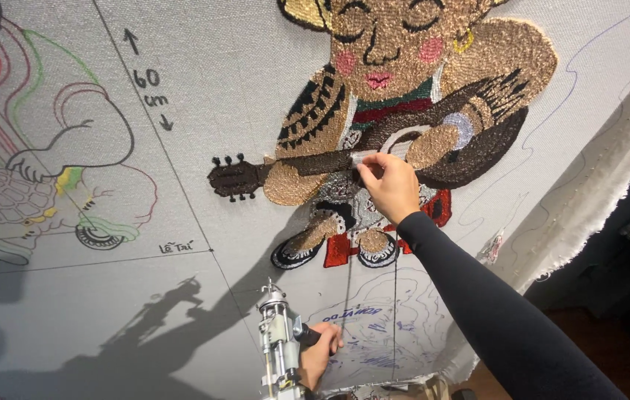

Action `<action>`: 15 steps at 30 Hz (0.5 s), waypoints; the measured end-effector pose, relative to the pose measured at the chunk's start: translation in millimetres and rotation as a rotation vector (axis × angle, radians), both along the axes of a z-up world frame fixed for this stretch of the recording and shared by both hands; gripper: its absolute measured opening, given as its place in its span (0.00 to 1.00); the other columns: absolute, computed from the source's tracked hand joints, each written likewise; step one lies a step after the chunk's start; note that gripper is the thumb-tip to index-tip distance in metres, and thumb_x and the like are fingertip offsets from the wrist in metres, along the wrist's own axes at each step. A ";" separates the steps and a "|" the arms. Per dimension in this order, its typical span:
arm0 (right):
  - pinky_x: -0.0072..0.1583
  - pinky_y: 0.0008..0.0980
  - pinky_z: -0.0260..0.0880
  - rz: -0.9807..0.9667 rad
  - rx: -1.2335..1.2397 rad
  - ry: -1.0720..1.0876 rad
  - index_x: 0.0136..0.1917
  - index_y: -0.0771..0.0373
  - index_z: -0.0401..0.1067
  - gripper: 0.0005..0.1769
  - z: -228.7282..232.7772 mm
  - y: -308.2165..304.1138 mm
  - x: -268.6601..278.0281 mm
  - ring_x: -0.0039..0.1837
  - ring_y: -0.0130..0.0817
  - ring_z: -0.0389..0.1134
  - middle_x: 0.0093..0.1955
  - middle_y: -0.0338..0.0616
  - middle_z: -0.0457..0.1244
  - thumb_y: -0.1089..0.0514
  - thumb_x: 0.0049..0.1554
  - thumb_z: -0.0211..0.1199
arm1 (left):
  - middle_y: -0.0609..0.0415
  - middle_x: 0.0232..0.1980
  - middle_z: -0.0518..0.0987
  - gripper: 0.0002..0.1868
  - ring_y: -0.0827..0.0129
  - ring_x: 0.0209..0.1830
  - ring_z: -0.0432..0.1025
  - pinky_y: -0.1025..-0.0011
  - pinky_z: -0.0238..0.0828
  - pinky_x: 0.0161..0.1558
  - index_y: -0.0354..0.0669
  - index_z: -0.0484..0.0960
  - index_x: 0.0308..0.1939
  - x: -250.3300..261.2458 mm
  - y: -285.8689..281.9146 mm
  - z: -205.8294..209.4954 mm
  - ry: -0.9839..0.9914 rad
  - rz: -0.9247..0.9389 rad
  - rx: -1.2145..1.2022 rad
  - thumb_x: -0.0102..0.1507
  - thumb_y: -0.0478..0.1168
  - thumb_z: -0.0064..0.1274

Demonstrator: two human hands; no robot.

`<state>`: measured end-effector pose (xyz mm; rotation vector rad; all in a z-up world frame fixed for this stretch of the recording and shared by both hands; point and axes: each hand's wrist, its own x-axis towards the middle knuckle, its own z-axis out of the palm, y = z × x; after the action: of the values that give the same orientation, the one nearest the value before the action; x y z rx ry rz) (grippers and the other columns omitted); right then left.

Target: The recorder uses a tufting gun to apply yarn to a rug canvas on a vertical frame, following a cartoon design.

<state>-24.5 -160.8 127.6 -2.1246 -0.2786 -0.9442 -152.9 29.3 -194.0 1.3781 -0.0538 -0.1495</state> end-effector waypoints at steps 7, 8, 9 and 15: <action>0.42 0.37 0.70 -0.056 -0.165 -0.053 0.46 0.59 0.79 0.10 11.5 17.4 11.9 0.39 0.38 0.72 0.37 0.42 0.70 0.51 0.57 0.68 | 0.55 0.17 0.68 0.20 0.69 0.23 0.69 0.70 0.64 0.32 0.38 0.68 0.16 1.8 5.8 -15.4 -0.069 0.070 -0.180 0.64 0.36 0.49; 0.41 0.37 0.69 -0.075 -0.192 -0.018 0.45 0.58 0.78 0.10 13.1 20.1 13.5 0.37 0.39 0.72 0.35 0.41 0.70 0.50 0.58 0.67 | 0.55 0.17 0.68 0.20 0.69 0.22 0.68 0.71 0.62 0.30 0.38 0.69 0.15 2.7 5.4 -19.6 -0.053 0.092 -0.138 0.63 0.36 0.49; 0.41 0.37 0.69 -0.074 -0.192 -0.018 0.45 0.58 0.78 0.10 9.4 19.1 17.7 0.37 0.39 0.72 0.35 0.41 0.70 0.50 0.58 0.67 | 0.55 0.17 0.68 0.20 0.69 0.22 0.68 0.71 0.62 0.30 0.38 0.69 0.15 -2.1 5.6 -7.0 -0.053 0.093 -0.138 0.63 0.36 0.49; 0.36 0.36 0.63 -0.088 -0.103 0.043 0.44 0.61 0.76 0.11 4.5 7.5 17.1 0.32 0.34 0.67 0.30 0.40 0.65 0.51 0.61 0.65 | 0.56 0.18 0.70 0.18 0.70 0.21 0.61 0.70 0.56 0.28 0.39 0.73 0.18 -23.3 20.8 15.1 0.156 0.120 0.084 0.64 0.39 0.51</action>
<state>-7.5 -153.2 132.1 -2.2646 -0.2175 -0.9514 -176.1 50.1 -178.9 1.4449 0.1661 -0.1596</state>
